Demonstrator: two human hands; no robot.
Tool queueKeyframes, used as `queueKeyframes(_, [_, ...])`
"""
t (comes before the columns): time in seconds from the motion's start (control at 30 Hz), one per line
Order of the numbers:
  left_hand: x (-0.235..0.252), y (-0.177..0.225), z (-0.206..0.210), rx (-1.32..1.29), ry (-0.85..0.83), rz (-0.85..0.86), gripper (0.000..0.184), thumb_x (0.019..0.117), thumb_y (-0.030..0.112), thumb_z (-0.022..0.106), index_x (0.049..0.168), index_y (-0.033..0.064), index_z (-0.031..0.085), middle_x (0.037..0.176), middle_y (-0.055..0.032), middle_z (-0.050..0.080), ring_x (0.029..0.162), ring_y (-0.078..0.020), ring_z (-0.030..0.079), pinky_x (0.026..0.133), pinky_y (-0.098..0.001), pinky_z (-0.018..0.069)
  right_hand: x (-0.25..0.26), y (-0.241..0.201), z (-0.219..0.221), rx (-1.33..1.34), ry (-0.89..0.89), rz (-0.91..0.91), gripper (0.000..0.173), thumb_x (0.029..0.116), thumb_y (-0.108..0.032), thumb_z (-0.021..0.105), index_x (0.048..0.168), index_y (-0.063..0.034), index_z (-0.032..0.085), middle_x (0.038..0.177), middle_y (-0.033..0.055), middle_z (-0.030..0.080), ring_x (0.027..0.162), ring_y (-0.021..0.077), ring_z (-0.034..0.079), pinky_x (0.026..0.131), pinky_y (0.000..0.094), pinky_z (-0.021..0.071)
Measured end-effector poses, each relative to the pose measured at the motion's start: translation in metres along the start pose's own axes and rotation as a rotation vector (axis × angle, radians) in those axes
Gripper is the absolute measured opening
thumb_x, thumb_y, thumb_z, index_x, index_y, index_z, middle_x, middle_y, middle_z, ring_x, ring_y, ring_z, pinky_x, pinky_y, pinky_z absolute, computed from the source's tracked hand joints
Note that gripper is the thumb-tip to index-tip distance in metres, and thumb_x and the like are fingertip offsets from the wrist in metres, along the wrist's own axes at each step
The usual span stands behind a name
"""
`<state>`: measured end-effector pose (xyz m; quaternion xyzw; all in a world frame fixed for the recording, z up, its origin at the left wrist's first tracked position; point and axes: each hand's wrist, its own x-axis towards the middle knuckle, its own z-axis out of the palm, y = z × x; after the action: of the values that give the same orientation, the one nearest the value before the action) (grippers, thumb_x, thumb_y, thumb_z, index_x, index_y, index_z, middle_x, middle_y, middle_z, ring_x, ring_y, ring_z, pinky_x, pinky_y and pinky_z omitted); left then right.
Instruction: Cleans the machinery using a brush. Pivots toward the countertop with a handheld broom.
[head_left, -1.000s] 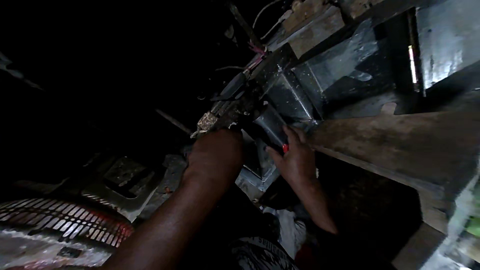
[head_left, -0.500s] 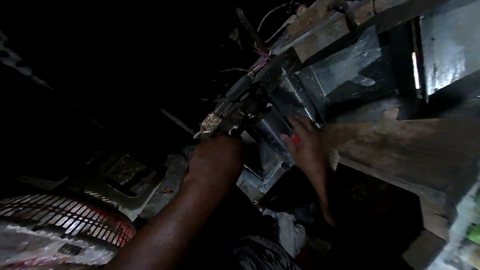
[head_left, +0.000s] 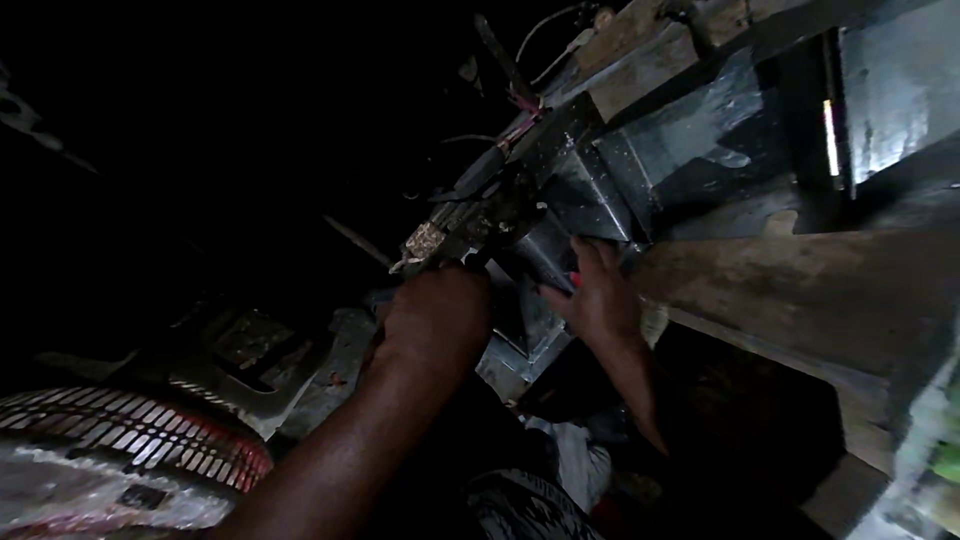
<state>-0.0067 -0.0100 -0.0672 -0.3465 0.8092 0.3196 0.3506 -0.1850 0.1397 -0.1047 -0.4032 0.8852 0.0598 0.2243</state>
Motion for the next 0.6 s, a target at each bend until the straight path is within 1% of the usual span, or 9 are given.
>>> queueKeyframes(0.1, [0.002, -0.001, -0.002, -0.013, -0.002, 0.002, 0.044, 0.0997, 0.023, 0.061, 0.143, 0.0199, 0.058, 0.115, -0.0159, 0.067, 0.092, -0.0401, 0.07, 0.068, -0.0581, 0.0583, 0.018, 0.038, 0.001, 0.105, -0.024, -0.059, 0.071, 0.0848, -0.059, 0.078, 0.144, -0.0239, 0.059, 0.132, 0.0102, 0.067, 0.105, 0.0314, 0.069, 0.085, 0.0595, 0.0573])
queueKeyframes(0.13, [0.002, -0.001, -0.001, -0.01, -0.003, 0.006, 0.043, 0.0993, 0.022, 0.061, 0.142, 0.0199, 0.058, 0.115, -0.0155, 0.067, 0.091, -0.0398, 0.07, 0.067, -0.0578, 0.0583, 0.021, 0.049, -0.001, 0.101, 0.013, -0.061, 0.064, 0.0896, -0.058, 0.074, 0.142, -0.0226, 0.062, 0.125, 0.0114, 0.07, 0.102, 0.0319, 0.07, 0.084, 0.0605, 0.0562])
queueKeyframes(0.2, [0.002, -0.002, 0.0, -0.007, -0.007, 0.005, 0.044, 0.098, 0.023, 0.062, 0.142, 0.0205, 0.059, 0.117, -0.0153, 0.067, 0.089, -0.0391, 0.07, 0.067, -0.057, 0.0586, 0.02, 0.052, -0.007, 0.067, 0.147, 0.002, 0.047, 0.1022, -0.046, 0.061, 0.139, -0.0167, 0.063, 0.127, 0.012, 0.07, 0.109, 0.0308, 0.07, 0.093, 0.0577, 0.0561])
queueKeyframes(0.27, [0.001, -0.002, 0.001, -0.009, -0.033, -0.007, 0.047, 0.0986, 0.026, 0.062, 0.145, 0.0199, 0.056, 0.12, -0.0166, 0.065, 0.089, -0.0392, 0.07, 0.068, -0.0569, 0.0588, 0.015, 0.032, -0.016, 0.066, 0.194, 0.109, 0.052, 0.0997, -0.05, 0.063, 0.14, -0.0173, 0.061, 0.123, 0.015, 0.069, 0.104, 0.0339, 0.069, 0.088, 0.0598, 0.0553])
queueKeyframes(0.37, [0.002, -0.001, 0.003, 0.001, -0.032, -0.006, 0.049, 0.0992, 0.024, 0.061, 0.147, 0.0198, 0.054, 0.12, -0.0181, 0.064, 0.086, -0.0387, 0.07, 0.067, -0.0563, 0.0589, 0.006, 0.002, -0.008, -0.068, 0.043, -0.034, 0.084, 0.0792, -0.06, 0.082, 0.145, -0.0148, 0.055, 0.133, 0.0164, 0.063, 0.106, 0.0361, 0.068, 0.086, 0.0614, 0.0567])
queueKeyframes(0.43, [0.003, 0.001, 0.003, -0.003, -0.015, -0.007, 0.049, 0.0994, 0.023, 0.061, 0.147, 0.0198, 0.054, 0.119, -0.018, 0.065, 0.087, -0.0393, 0.07, 0.067, -0.0561, 0.059, 0.014, 0.015, -0.002, -0.028, 0.004, -0.118, 0.084, 0.0753, -0.057, 0.087, 0.143, -0.0167, 0.058, 0.13, 0.0137, 0.065, 0.108, 0.033, 0.068, 0.088, 0.0576, 0.0572])
queueKeyframes(0.5, [0.002, -0.001, 0.004, -0.005, -0.002, -0.005, 0.049, 0.0991, 0.022, 0.061, 0.148, 0.0194, 0.054, 0.119, -0.0177, 0.065, 0.087, -0.0387, 0.07, 0.067, -0.0559, 0.0588, 0.029, 0.038, -0.008, 0.074, -0.08, -0.083, 0.079, 0.0772, -0.061, 0.084, 0.143, -0.0239, 0.06, 0.13, 0.0091, 0.067, 0.111, 0.03, 0.067, 0.092, 0.0582, 0.0547])
queueKeyframes(0.53, [0.001, -0.002, 0.007, -0.002, 0.014, 0.001, 0.049, 0.0984, 0.022, 0.063, 0.147, 0.0199, 0.055, 0.118, -0.0167, 0.065, 0.086, -0.0378, 0.07, 0.066, -0.0556, 0.0589, 0.033, 0.051, -0.008, 0.094, -0.101, -0.051, 0.076, 0.0807, -0.064, 0.079, 0.143, -0.026, 0.059, 0.134, 0.0049, 0.066, 0.118, 0.0268, 0.064, 0.099, 0.0572, 0.0526])
queueKeyframes(0.6, [0.001, -0.003, 0.009, -0.009, 0.034, -0.001, 0.049, 0.098, 0.024, 0.063, 0.146, 0.0206, 0.055, 0.118, -0.0151, 0.065, 0.085, -0.0372, 0.07, 0.065, -0.0559, 0.0587, 0.03, 0.058, -0.009, 0.047, 0.015, -0.068, 0.072, 0.0898, -0.066, 0.067, 0.146, -0.0219, 0.057, 0.14, 0.0053, 0.064, 0.126, 0.0264, 0.063, 0.104, 0.0562, 0.0508])
